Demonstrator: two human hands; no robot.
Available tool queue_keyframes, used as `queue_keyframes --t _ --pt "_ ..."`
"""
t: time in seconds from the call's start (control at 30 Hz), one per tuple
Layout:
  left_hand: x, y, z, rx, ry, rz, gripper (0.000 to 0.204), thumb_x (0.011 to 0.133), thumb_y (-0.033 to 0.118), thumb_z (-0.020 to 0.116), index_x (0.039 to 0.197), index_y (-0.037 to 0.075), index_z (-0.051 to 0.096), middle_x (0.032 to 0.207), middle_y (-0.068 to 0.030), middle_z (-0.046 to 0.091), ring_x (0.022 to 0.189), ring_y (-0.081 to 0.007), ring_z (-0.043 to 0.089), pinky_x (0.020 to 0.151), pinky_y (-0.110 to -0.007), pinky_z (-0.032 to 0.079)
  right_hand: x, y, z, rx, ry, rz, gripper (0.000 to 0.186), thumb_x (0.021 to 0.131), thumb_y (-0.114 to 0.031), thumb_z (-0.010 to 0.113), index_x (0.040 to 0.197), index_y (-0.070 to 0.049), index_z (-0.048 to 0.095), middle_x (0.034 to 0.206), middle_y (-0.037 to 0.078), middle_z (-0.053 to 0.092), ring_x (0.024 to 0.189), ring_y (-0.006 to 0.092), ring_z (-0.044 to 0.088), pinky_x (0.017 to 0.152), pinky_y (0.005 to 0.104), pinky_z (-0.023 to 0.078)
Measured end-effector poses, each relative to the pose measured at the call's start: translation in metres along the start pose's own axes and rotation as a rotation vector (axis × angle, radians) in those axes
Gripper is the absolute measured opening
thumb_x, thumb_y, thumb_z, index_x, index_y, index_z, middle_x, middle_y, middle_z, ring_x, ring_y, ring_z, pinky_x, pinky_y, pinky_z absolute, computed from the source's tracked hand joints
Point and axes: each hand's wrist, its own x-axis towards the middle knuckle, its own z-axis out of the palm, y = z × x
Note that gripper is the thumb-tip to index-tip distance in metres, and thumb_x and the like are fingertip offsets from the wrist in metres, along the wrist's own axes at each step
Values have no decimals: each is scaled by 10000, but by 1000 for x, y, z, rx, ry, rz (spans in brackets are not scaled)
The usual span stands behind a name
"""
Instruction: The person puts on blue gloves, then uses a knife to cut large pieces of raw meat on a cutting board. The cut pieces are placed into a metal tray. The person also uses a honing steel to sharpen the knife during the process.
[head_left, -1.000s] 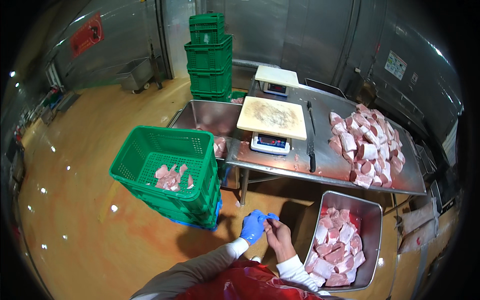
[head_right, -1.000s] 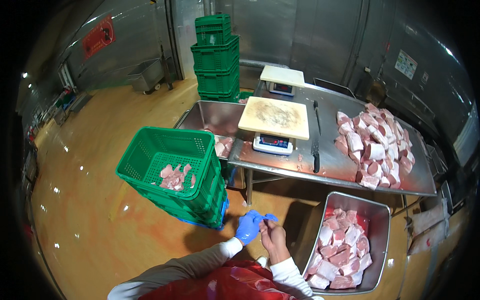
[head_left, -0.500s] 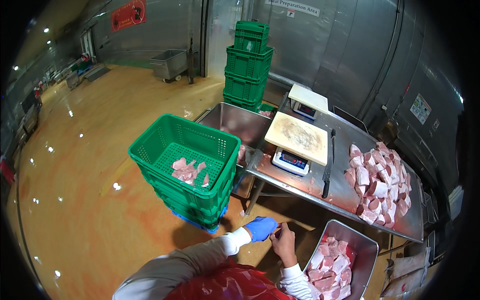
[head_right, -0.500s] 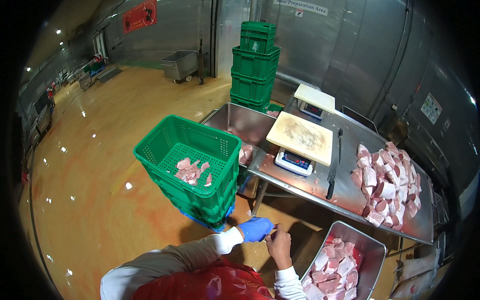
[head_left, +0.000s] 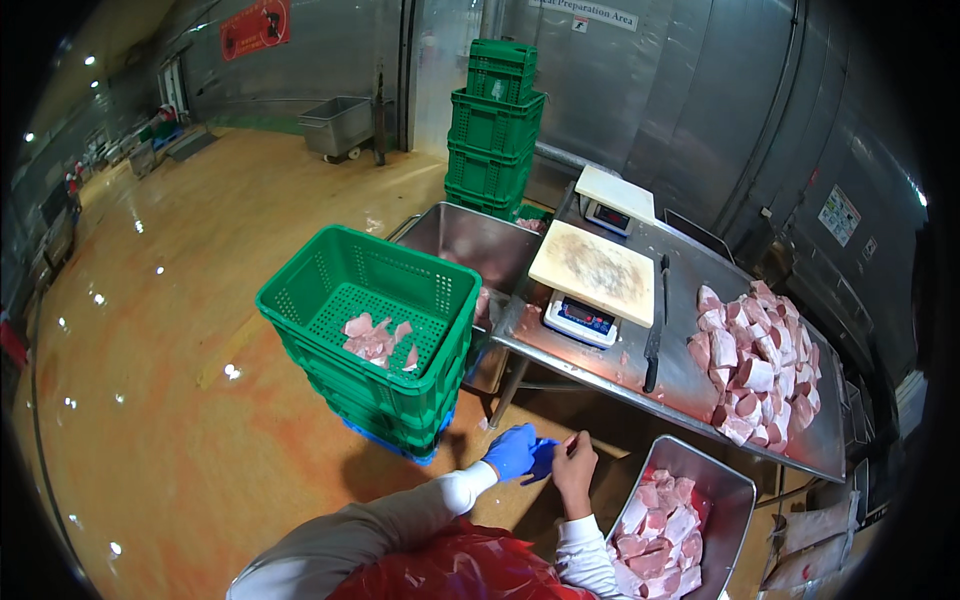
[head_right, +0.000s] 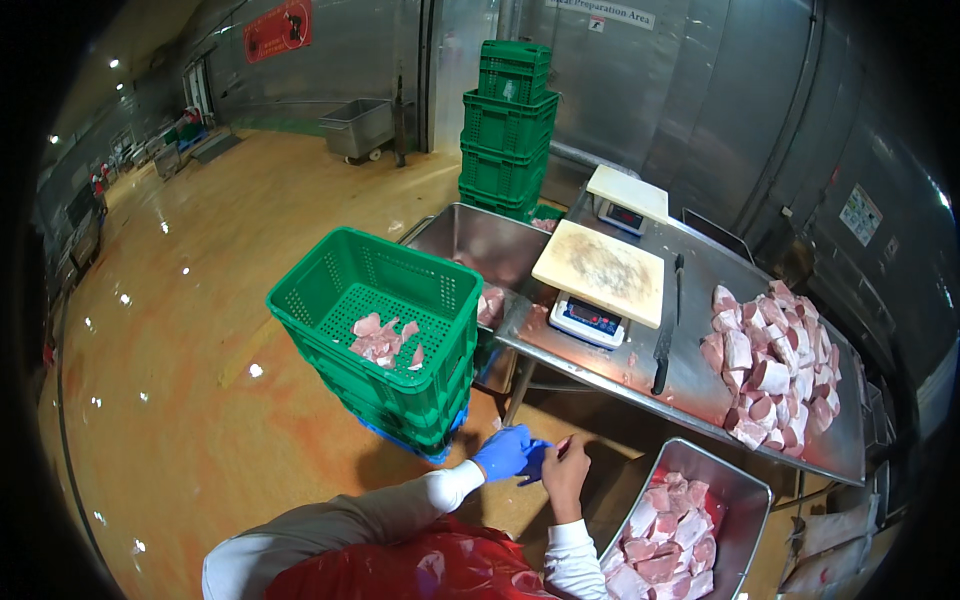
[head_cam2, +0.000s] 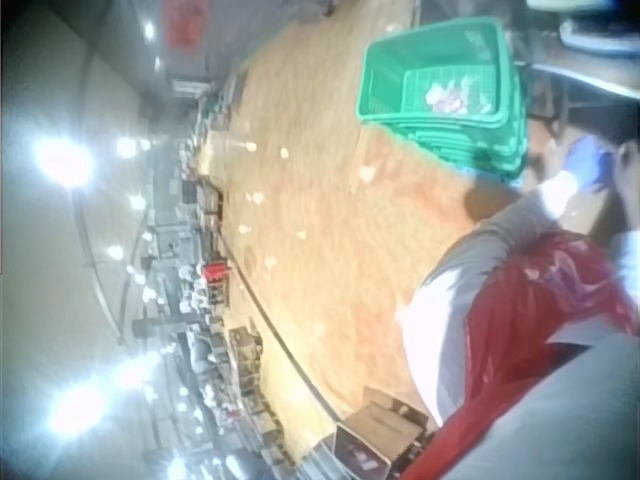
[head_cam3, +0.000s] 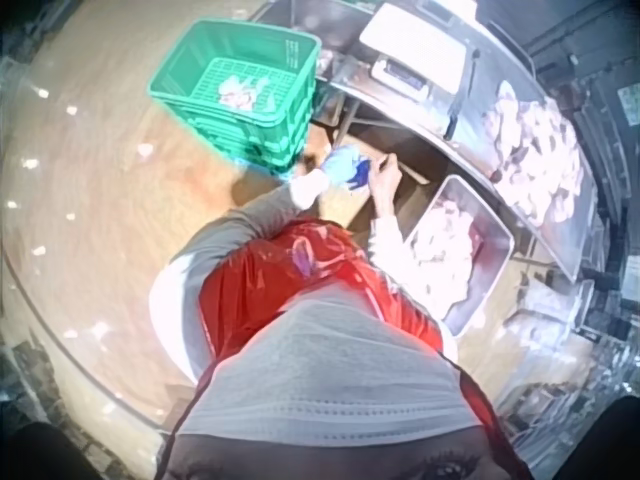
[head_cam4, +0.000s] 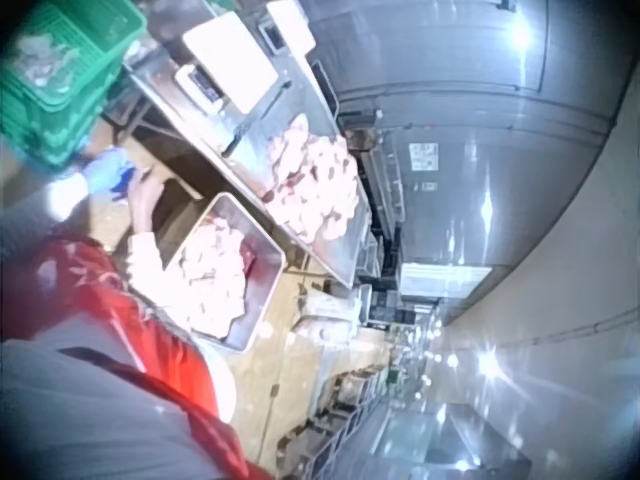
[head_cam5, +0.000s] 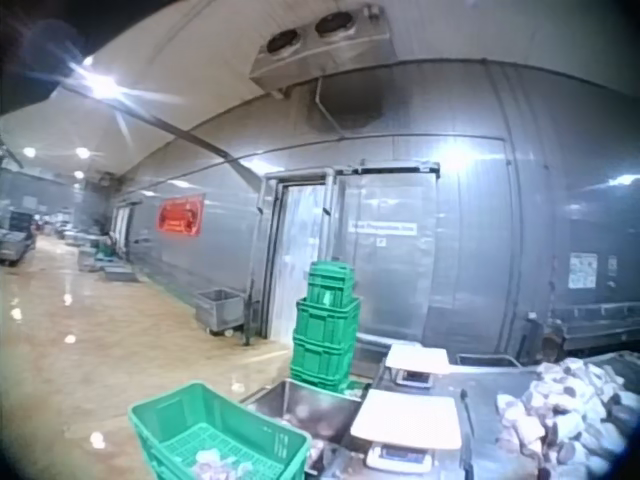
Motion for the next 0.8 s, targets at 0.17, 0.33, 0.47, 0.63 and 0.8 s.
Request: queue_keyframes --t 0.17,0.33,0.47,0.63,0.8 --pt "-15 14 8 -1433 -306 -454 160 961 361 649 1049 227 639 951 32 643 911 -134 633 753 -360 502 2 17 4 110 38 36 155 791 -16 678 811 6 527 656 142 604 589 237 619 608 360 499" --pt "-13 46 -26 -1345 -345 -527 285 1004 410 611 1185 197 663 1042 12 685 928 -119 642 799 -290 495 -7 21 8 74 44 76 180 782 10 684 798 2 505 660 116 597 579 153 570 592 318 483" --pt "-4 21 3 -1088 -112 -247 284 956 348 703 991 66 714 808 -42 684 736 -114 646 649 -255 507 -10 20 12 67 15 72 196 777 18 683 840 -5 499 651 118 586 570 191 576 589 344 483" --pt "-2 22 -1 15 151 -100 227 871 255 739 850 50 645 776 -124 684 714 -231 678 665 -364 530 -17 9 14 -67 26 -70 210 790 20 654 904 -21 482 637 130 557 554 284 582 579 373 480" --pt "15 -5 -1 15 217 -112 176 845 201 690 825 47 607 835 -198 659 818 -384 680 736 -478 530 -29 6 9 -258 -146 -244 79 844 -33 612 865 -98 652 800 154 615 791 377 649 664 496 499"
